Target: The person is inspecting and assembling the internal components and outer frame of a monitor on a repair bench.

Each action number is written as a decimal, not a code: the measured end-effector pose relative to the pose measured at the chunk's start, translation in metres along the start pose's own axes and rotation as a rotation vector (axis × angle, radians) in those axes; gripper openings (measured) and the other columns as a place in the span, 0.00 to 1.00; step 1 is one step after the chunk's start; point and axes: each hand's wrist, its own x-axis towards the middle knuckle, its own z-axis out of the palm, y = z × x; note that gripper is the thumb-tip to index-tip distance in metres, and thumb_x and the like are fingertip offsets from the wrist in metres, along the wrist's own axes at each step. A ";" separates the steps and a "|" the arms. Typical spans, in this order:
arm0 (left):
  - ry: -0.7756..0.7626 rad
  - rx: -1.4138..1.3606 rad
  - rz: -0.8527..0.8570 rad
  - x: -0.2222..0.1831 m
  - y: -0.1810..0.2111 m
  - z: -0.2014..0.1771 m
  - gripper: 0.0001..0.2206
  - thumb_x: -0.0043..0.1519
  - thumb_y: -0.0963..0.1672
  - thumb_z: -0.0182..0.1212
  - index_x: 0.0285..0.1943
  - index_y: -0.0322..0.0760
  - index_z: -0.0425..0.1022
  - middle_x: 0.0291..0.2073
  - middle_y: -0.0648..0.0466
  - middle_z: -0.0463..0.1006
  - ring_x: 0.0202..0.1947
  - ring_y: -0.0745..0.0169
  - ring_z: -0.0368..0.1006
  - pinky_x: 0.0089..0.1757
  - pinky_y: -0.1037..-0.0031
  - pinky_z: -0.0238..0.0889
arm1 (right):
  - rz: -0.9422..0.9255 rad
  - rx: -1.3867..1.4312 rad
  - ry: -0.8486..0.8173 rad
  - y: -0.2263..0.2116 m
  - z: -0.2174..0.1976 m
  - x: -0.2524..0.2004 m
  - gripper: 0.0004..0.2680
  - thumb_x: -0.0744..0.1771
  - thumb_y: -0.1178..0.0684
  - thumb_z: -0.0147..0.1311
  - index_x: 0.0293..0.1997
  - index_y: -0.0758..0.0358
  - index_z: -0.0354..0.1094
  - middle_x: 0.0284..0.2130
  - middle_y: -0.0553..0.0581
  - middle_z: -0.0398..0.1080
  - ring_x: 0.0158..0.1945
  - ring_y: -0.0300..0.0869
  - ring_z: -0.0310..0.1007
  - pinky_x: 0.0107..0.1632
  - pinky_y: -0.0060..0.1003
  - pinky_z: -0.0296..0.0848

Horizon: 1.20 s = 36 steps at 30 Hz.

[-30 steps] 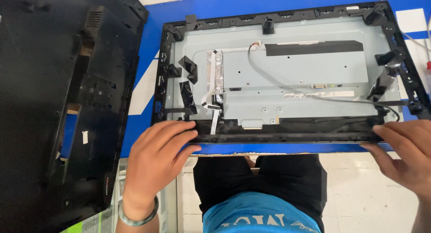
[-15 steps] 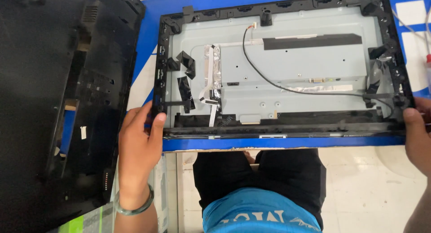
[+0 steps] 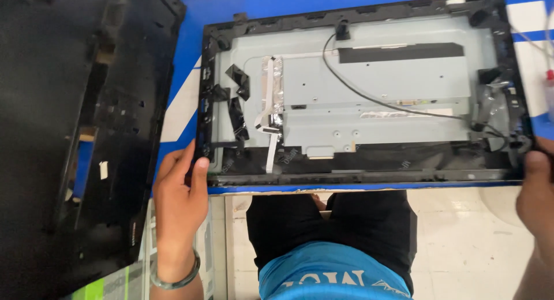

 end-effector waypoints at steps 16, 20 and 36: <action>0.071 0.287 0.188 0.004 0.020 -0.002 0.21 0.69 0.46 0.58 0.67 0.26 0.74 0.53 0.39 0.73 0.53 0.38 0.71 0.50 0.52 0.66 | 0.375 0.142 0.088 -0.041 -0.010 0.006 0.11 0.82 0.61 0.34 0.74 0.74 0.58 0.52 0.75 0.67 0.50 0.53 0.69 0.49 0.46 0.73; 0.089 0.397 0.367 0.027 0.094 -0.005 0.18 0.70 0.43 0.59 0.66 0.26 0.74 0.54 0.39 0.73 0.51 0.33 0.68 0.48 0.49 0.65 | 0.480 0.093 0.100 -0.062 -0.012 0.017 0.10 0.81 0.60 0.36 0.71 0.73 0.61 0.48 0.67 0.68 0.34 0.49 0.66 0.33 0.40 0.68; -0.101 0.637 1.084 0.082 0.147 0.080 0.06 0.60 0.42 0.69 0.42 0.42 0.76 0.24 0.59 0.75 0.31 0.58 0.72 0.56 0.60 0.65 | 0.495 0.154 0.116 -0.124 -0.030 0.040 0.10 0.79 0.61 0.36 0.65 0.80 0.61 0.46 0.70 0.67 0.24 0.51 0.71 0.28 0.39 0.71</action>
